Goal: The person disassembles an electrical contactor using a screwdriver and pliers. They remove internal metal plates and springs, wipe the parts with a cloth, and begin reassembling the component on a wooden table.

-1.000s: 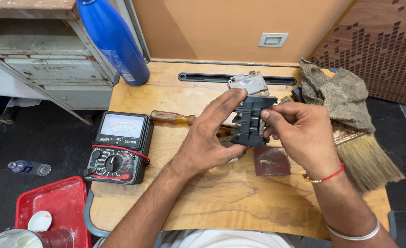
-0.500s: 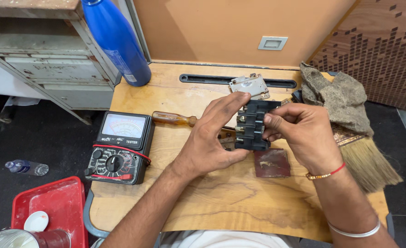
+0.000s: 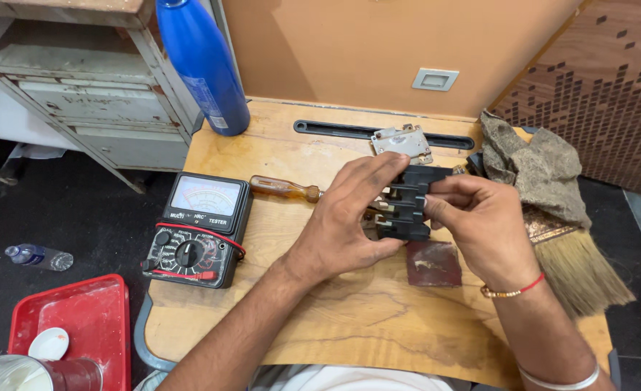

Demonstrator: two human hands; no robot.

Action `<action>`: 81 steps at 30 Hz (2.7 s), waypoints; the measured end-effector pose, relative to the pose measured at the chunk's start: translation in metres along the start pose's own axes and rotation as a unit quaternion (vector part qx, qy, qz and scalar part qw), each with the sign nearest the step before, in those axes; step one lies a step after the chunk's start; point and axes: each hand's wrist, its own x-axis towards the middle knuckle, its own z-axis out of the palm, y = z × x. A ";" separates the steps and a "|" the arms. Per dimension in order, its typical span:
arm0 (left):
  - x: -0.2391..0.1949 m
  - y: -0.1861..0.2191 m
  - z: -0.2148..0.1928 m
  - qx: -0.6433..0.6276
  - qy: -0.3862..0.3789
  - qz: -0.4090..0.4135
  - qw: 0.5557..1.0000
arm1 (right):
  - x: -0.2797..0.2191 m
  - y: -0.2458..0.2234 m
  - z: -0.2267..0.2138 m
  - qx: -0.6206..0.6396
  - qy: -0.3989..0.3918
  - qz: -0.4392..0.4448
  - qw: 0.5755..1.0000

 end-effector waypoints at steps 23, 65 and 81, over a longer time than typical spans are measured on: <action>-0.013 -0.004 -0.002 -0.442 0.035 -0.121 0.888 | 0.018 -0.017 -0.007 0.212 -0.172 0.064 0.960; -0.009 -0.017 -0.026 -0.510 -0.011 -0.117 0.852 | 0.032 -0.064 -0.008 0.036 -0.294 -0.207 0.933; -0.012 -0.017 -0.031 -0.584 0.029 -0.156 0.796 | 0.024 -0.085 -0.012 0.049 -0.229 -0.242 0.942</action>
